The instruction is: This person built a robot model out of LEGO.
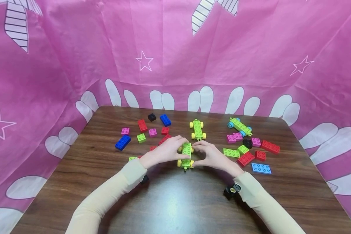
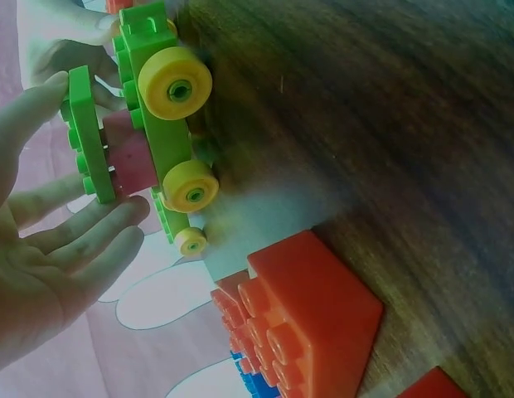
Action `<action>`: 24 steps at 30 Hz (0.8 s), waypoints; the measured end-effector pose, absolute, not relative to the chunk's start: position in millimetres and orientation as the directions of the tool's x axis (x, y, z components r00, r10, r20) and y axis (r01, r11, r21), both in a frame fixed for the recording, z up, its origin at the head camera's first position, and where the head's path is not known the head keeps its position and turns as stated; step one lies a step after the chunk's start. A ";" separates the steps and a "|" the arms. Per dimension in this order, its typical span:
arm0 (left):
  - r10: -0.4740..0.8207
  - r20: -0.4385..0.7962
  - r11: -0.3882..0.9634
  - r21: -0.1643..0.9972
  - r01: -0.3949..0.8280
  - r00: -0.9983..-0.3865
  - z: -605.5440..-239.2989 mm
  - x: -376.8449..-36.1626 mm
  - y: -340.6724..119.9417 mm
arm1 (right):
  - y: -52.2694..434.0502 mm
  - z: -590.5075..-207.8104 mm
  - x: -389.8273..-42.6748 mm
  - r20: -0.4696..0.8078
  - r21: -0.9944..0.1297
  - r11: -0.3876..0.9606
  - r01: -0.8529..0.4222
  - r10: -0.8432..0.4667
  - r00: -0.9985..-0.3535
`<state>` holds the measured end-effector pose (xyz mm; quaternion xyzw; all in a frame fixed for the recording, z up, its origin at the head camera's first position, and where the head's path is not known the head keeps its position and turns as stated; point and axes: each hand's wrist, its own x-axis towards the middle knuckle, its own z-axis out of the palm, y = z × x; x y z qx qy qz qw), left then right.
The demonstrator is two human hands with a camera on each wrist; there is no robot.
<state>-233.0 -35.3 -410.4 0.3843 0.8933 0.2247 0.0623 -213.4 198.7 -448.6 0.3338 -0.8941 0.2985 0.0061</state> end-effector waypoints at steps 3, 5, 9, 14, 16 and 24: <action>0.726 0.048 0.607 0.423 0.673 -0.686 -409.1 -231.8 -35.8 | 198.6 -447.8 -213.0 0.206 -0.534 0.601 -0.595 -0.590 -0.781; 0.735 0.042 0.609 0.399 0.686 -0.677 -408.2 -230.6 -36.2 | 198.8 -447.4 -213.1 0.205 -0.536 0.601 -0.593 -0.589 -0.782; 0.756 0.041 0.599 0.360 0.715 -0.654 -407.2 -228.5 -37.4 | 199.1 -447.0 -213.4 0.196 -0.541 0.604 -0.586 -0.587 -0.786; 0.773 0.008 0.592 0.350 0.726 -0.634 -407.5 -228.8 -38.7 | 199.1 -446.9 -213.5 0.188 -0.534 0.611 -0.584 -0.588 -0.786; 0.778 -0.007 0.594 0.335 0.732 -0.628 -408.1 -229.6 -39.5 | 198.8 -447.0 -213.4 0.192 -0.529 0.612 -0.588 -0.589 -0.785; 0.753 -0.029 0.629 0.327 0.705 -0.657 -407.2 -231.4 -39.5 | 199.0 -448.0 -213.9 0.194 -0.523 0.616 -0.589 -0.587 -0.786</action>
